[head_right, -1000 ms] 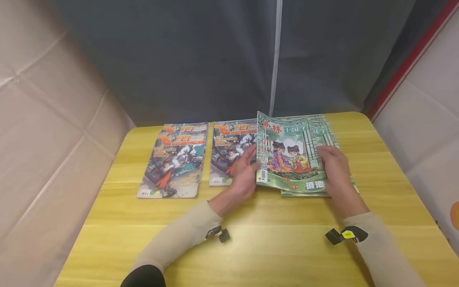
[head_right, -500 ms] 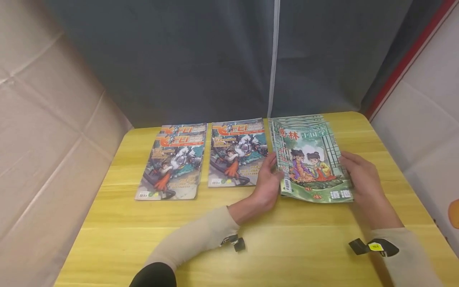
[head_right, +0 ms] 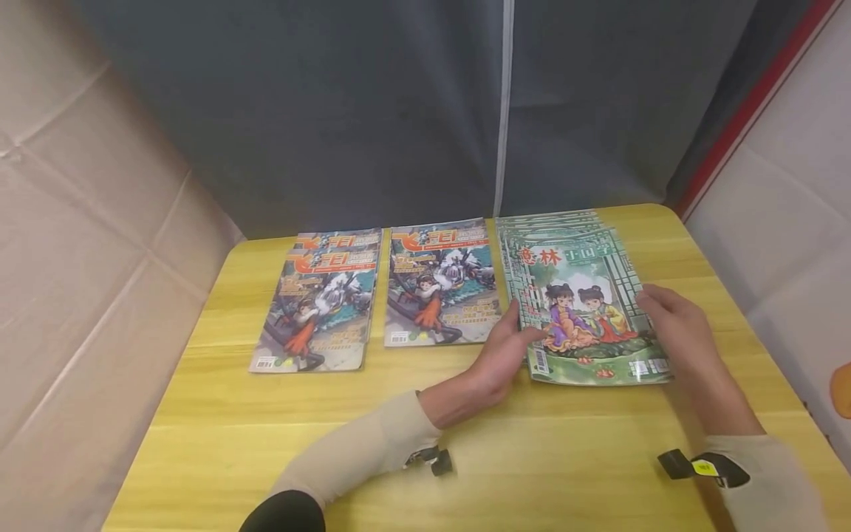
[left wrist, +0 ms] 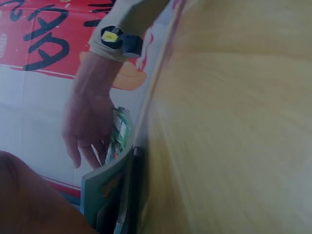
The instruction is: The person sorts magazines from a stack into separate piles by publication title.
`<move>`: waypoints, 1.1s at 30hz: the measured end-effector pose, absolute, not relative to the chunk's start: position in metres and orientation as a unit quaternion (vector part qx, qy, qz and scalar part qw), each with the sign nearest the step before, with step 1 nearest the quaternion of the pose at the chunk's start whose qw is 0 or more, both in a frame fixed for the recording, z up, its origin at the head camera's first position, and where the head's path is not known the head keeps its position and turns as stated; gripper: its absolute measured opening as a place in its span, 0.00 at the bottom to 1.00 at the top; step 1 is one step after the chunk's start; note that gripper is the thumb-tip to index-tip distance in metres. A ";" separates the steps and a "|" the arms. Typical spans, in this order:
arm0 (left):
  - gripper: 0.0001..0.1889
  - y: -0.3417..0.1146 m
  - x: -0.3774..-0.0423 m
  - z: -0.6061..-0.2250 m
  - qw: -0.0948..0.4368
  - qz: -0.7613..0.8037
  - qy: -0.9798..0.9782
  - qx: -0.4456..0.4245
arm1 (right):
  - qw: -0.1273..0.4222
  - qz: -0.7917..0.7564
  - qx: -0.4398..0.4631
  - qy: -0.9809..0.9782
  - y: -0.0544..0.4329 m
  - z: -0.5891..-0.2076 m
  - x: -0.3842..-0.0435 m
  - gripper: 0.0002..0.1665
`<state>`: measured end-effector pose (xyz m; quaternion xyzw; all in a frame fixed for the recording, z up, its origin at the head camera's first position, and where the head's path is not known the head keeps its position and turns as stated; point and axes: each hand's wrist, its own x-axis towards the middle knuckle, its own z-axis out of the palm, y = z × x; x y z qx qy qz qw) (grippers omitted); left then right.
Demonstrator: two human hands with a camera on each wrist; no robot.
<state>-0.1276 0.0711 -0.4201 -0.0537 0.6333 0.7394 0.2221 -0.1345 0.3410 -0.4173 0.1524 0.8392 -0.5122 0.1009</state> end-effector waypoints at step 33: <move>0.52 0.071 -0.138 -0.424 0.255 0.704 0.659 -0.074 | 0.099 -0.367 0.141 0.914 0.318 -0.422 -0.141 0.54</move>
